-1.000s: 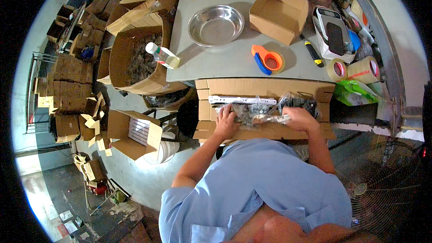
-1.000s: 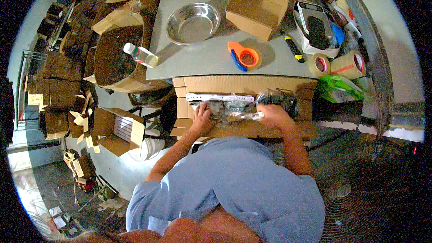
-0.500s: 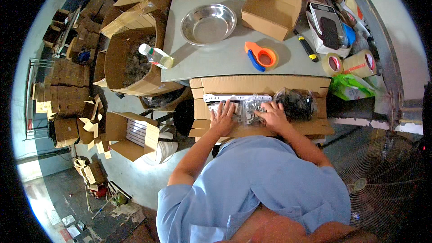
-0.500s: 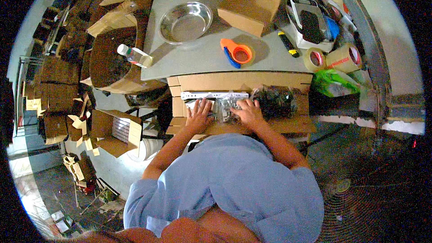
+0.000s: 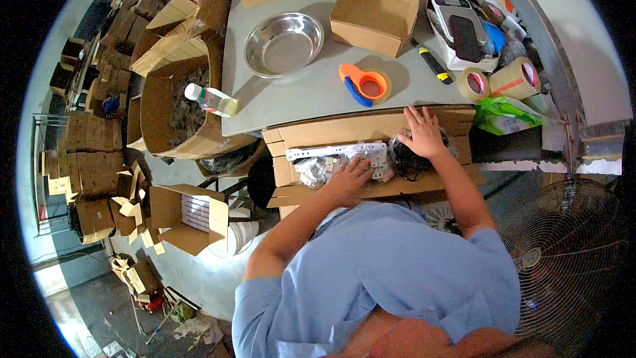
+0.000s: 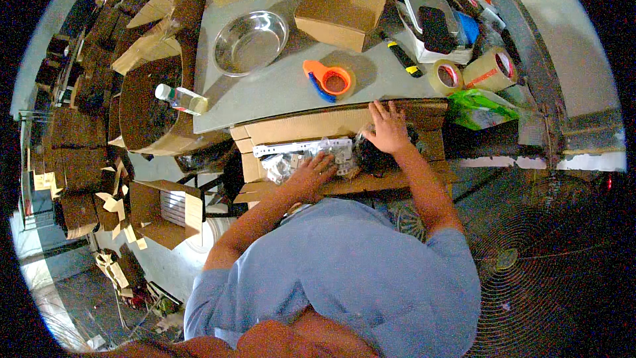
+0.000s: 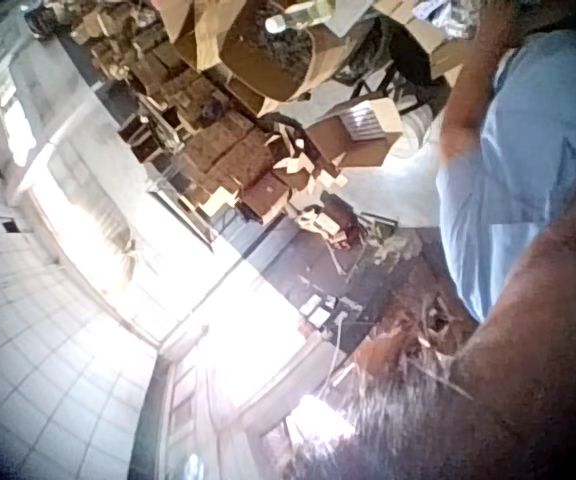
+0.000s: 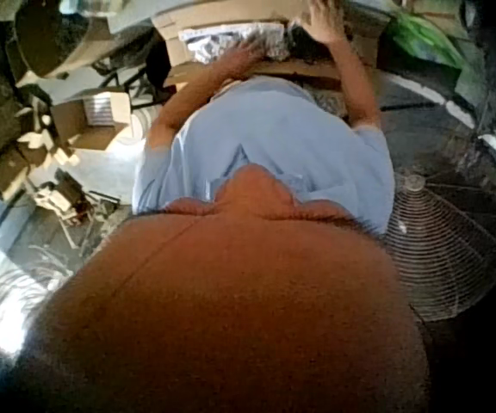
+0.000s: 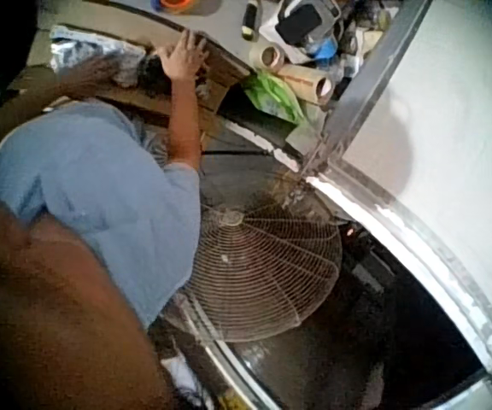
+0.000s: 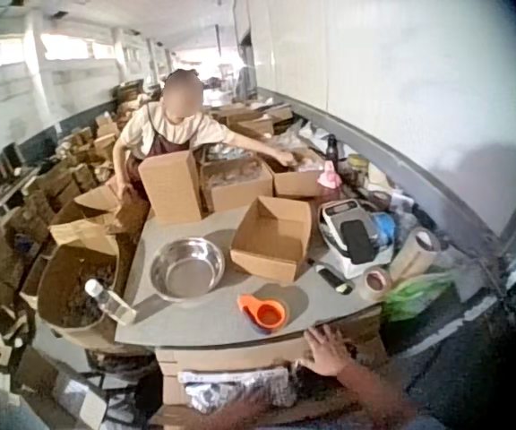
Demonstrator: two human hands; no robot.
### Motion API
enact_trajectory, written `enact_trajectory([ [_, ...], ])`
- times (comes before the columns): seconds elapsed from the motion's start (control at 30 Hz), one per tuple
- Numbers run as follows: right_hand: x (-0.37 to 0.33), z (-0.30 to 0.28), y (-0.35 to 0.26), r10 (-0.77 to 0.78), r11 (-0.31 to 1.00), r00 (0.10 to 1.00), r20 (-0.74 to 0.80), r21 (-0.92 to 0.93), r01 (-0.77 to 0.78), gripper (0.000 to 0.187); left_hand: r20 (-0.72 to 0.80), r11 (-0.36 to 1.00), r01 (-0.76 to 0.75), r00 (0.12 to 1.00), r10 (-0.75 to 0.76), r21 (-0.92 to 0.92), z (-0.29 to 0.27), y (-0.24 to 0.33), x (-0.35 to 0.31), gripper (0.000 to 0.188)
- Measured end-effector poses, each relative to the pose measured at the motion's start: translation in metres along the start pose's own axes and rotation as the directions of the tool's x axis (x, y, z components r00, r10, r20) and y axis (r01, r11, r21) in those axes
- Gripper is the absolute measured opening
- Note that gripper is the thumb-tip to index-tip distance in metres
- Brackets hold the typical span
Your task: The person places a drawer slide and bags of hardware into a long cardboard box, folds the box shut, seals it with tape, and moves it onto a pile of similar boxes.
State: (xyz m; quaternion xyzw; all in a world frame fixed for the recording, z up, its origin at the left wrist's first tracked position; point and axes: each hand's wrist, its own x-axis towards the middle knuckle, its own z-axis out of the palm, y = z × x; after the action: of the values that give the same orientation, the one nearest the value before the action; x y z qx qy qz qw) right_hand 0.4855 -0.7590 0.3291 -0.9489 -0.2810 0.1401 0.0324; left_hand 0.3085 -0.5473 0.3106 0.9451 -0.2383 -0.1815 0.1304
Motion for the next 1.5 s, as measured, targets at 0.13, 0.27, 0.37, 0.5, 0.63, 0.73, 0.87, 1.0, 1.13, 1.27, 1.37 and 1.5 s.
enact_trajectory([
  [0.13,-0.03,-0.016,-0.004,-0.043,0.997,0.995,0.094,-0.061,0.049,0.1,-0.013,0.99,0.093,0.995,-0.095,-0.103,0.011,-0.008,0.0,0.08],
  [0.27,-0.073,-0.03,-0.004,-0.117,0.978,0.961,0.252,-0.137,0.155,0.125,0.103,0.967,0.253,0.961,-0.256,0.04,-0.018,0.004,-0.004,0.089],
  [0.37,-0.081,-0.017,0.006,-0.183,0.961,0.962,0.205,-0.171,0.219,0.119,-0.248,0.962,0.269,0.937,-0.247,0.056,-0.027,0.003,-0.008,0.103],
  [0.5,-0.067,0.006,0.029,-0.415,0.904,0.895,-0.163,-0.182,0.386,0.084,-0.174,0.949,0.314,0.934,-0.313,-0.019,-0.056,-0.016,0.018,0.107],
  [0.63,-0.044,0.01,0.031,-0.321,0.933,0.913,-0.25,0.079,0.35,0.061,-0.069,0.962,0.265,0.961,-0.269,-0.062,-0.037,-0.032,0.029,0.085],
  [0.73,-0.04,0.052,0.043,-0.378,0.914,0.914,-0.144,0.101,0.394,0.056,-0.24,0.988,0.14,0.963,-0.121,0.062,0.02,-0.04,0.027,0.053],
  [0.87,-0.058,0.07,0.046,-0.39,0.92,0.886,-0.252,-0.076,0.384,0.079,-0.308,0.979,0.186,0.939,-0.151,0.088,0.022,-0.035,0.026,0.051],
  [1.0,-0.041,0.029,0.035,-0.379,0.925,0.923,-0.066,-0.069,0.375,0.103,-0.285,0.972,0.236,0.931,-0.226,0.0,0.007,-0.048,0.041,0.055],
  [1.13,-0.029,0.023,0.039,-0.379,0.911,0.906,0.188,-0.098,0.401,0.1,-0.202,0.971,0.24,0.952,-0.231,0.021,0.006,-0.038,0.037,0.066],
  [1.27,-0.058,0.043,0.04,-0.384,0.916,0.919,0.09,-0.092,0.392,0.094,-0.148,0.979,0.162,0.978,-0.144,0.121,0.0,-0.017,0.021,0.098],
  [1.37,-0.038,0.046,0.045,-0.377,0.924,0.924,0.057,-0.041,0.38,0.095,-0.099,0.963,0.236,0.97,-0.224,0.131,-0.017,-0.02,0.038,0.105],
  [1.5,-0.037,0.043,0.042,-0.374,0.926,0.918,0.131,0.0,0.377,0.099,-0.141,0.971,0.195,0.974,-0.176,0.135,0.005,-0.019,0.034,0.101],
])
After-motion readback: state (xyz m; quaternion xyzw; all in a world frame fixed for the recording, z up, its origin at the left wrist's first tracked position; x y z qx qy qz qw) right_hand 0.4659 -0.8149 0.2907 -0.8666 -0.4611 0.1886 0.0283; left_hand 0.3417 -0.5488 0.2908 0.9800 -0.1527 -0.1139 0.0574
